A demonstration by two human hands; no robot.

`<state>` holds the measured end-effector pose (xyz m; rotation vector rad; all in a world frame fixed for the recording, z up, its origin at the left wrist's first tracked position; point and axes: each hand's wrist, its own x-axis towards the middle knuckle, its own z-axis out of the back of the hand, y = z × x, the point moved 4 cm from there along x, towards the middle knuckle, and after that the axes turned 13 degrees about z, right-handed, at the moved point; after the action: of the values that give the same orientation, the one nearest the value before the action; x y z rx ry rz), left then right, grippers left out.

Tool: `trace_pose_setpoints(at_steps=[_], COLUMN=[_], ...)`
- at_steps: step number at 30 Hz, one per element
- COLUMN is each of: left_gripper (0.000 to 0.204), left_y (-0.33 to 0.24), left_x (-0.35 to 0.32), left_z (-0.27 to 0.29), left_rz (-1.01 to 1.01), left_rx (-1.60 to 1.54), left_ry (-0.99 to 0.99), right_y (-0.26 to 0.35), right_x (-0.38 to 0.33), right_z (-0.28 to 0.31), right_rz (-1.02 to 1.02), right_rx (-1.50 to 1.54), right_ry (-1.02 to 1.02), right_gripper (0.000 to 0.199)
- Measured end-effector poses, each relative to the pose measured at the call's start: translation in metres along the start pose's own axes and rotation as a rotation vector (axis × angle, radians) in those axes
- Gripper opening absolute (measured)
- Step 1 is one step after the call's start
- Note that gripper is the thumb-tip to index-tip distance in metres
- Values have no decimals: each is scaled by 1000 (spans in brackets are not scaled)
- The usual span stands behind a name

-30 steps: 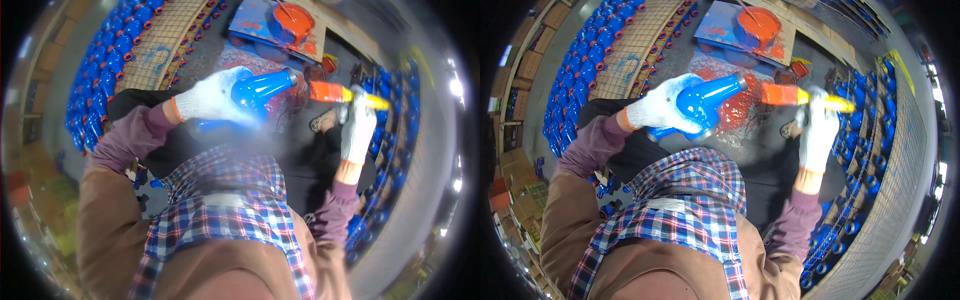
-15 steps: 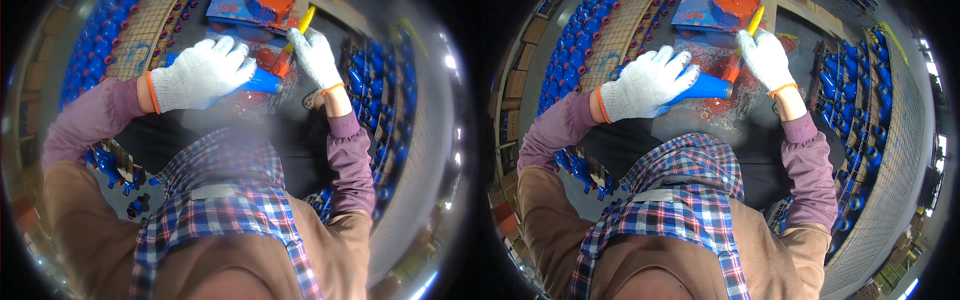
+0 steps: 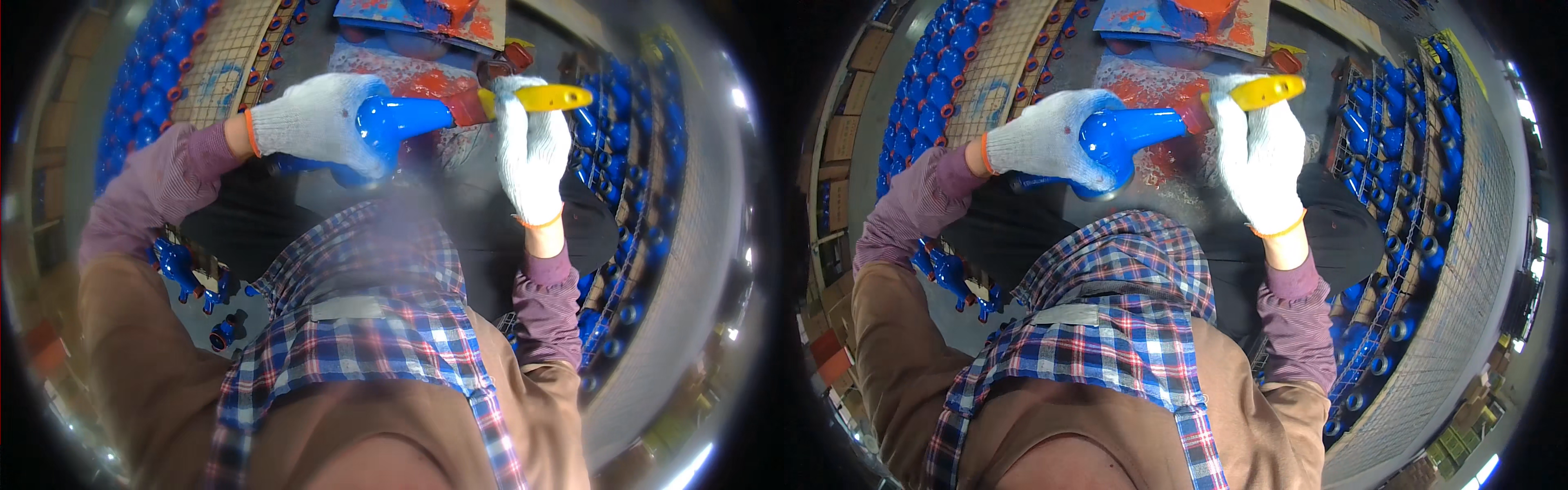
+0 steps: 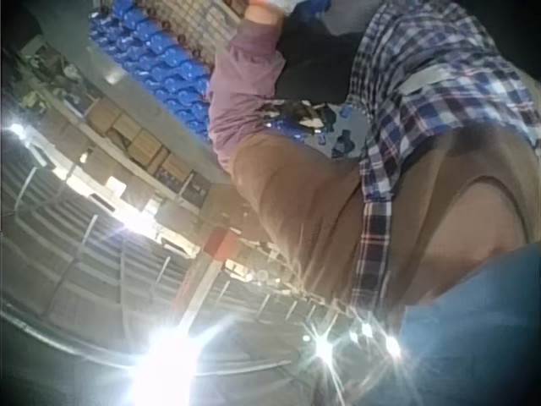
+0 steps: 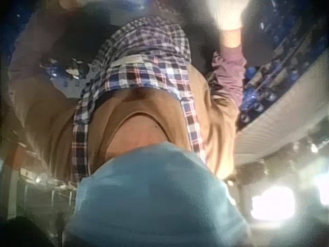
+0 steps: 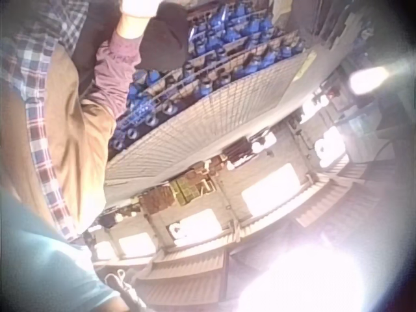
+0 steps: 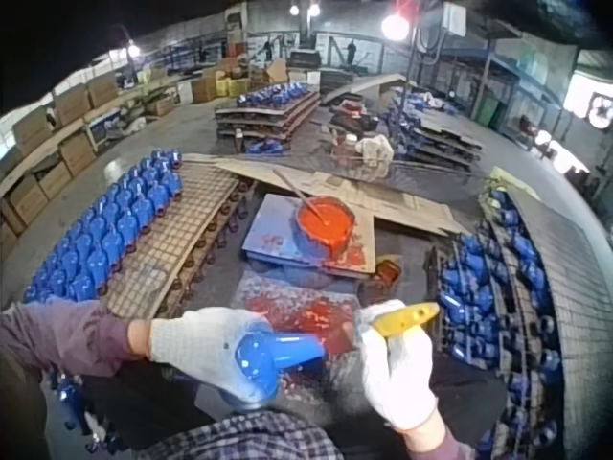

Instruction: Painting blue metal parts with orange paint using a brush and a spray can.

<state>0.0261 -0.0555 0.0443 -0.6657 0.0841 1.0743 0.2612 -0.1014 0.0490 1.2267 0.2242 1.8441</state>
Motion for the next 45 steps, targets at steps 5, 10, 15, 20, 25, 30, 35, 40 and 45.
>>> trace_pose_setpoints(at_steps=[5,10,15,20,25,30,35,40,45], left_gripper=[56,31,63,81,75,71,66,63,67], left_y=[15,19,10,-36,-37,-35,0,26,18], left_x=[-2,-20,-17,-6,-1,0,0,-5,-4], left_z=[-29,-69,-100,-105,-112,-111,-79,-35,-21], left_rz=[116,225,314,-353,-538,-512,-160,-101,-115], left_rx=[-740,-1634,-2159,-2445,-2364,-2342,-2024,-1058,-755], left_ry=[299,453,299,1250,1347,1154,482,115,95], right_y=[-1,-12,-28,-43,-60,-70,-58,-32,-8], right_x=[-20,-34,-36,-43,-41,-50,-34,8,40], right_z=[5,12,12,-6,-48,-56,-3,38,28], right_rz=[-225,-348,-192,-416,-417,-470,-431,-318,-137], right_rx=[412,432,328,559,1108,1225,607,414,375], right_ry=[-100,-175,-238,-349,-589,-650,-443,-397,-57], right_gripper=[18,21,21,26,32,31,26,25,25])
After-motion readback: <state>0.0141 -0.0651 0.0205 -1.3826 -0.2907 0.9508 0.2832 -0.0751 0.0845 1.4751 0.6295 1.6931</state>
